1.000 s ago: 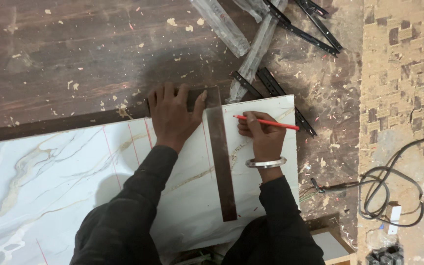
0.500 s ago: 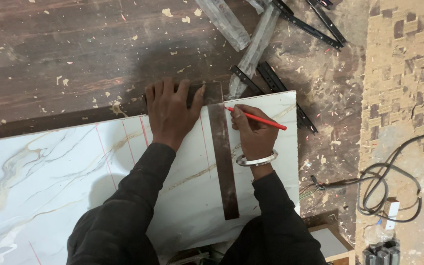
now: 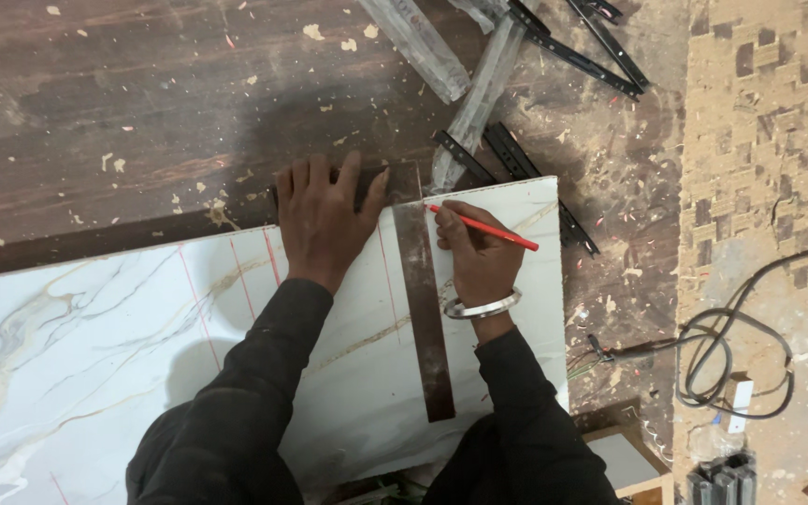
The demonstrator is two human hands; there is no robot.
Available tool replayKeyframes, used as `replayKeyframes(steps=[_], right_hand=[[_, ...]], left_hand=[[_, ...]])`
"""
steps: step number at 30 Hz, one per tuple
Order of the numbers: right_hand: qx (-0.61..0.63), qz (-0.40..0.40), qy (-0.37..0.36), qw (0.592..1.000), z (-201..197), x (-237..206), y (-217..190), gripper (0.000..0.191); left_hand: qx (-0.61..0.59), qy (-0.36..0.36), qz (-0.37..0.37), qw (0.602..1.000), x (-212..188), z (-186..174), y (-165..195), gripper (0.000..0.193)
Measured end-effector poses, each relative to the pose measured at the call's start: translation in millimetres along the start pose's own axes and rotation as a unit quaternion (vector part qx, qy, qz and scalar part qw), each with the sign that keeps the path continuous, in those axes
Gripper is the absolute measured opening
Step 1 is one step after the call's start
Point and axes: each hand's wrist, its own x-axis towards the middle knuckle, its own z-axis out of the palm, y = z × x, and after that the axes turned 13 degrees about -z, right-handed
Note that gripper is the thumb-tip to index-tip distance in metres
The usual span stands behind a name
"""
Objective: The person kneels on a workshop floor with a large white marble-pattern panel and measures it using a tape measure and a long ruler, holding the ruler steady with one hand while drawing red pencil lines along it. They reposition the ruler and tape measure repeatedly and use an L-shaped square to mark additional straight lines across the panel.
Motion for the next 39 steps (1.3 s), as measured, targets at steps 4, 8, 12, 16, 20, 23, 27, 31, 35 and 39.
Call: replayKeyframes(steps=[4, 8, 12, 16, 20, 23, 27, 31, 35, 39], right_hand=[[0.009, 0.010, -0.001, 1.000, -1, 0, 2, 0.022], [-0.019, 0.009, -0.007, 1.000, -4, -1, 1, 0.019], [-0.045, 0.025, -0.016, 0.999, -11, -5, -4, 0.018], [-0.048, 0.042, -0.025, 0.998, -17, -10, -7, 0.017], [-0.039, 0.055, -0.023, 0.997, -19, -9, -8, 0.017], [-0.034, 0.057, -0.020, 0.998, -19, -7, -8, 0.018], [-0.042, 0.060, -0.028, 0.997, -19, -8, -10, 0.019], [-0.045, 0.058, -0.030, 0.997, -17, -5, -10, 0.019], [-0.010, 0.026, -0.015, 0.999, -5, 4, -7, 0.019], [0.002, 0.011, -0.004, 1.000, 5, 15, -1, 0.019]], left_hand=[[-0.005, -0.005, -0.006, 1.000, -1, -1, 0, 0.035], [-0.016, -0.017, -0.017, 1.000, -1, 1, -1, 0.034], [-0.005, -0.001, -0.011, 1.000, -1, 3, -2, 0.036], [-0.011, -0.004, -0.017, 1.000, -2, 3, -2, 0.036], [-0.005, -0.003, -0.018, 1.000, -1, 2, -1, 0.036], [-0.001, 0.015, -0.015, 1.000, -1, 1, 0, 0.036], [-0.004, -0.001, -0.022, 1.000, -2, 0, 0, 0.037], [-0.009, -0.001, -0.020, 1.000, -1, 0, 0, 0.037], [-0.011, -0.001, -0.009, 1.000, -1, -1, 0, 0.035], [-0.017, -0.021, -0.017, 0.999, 0, -1, -2, 0.034]])
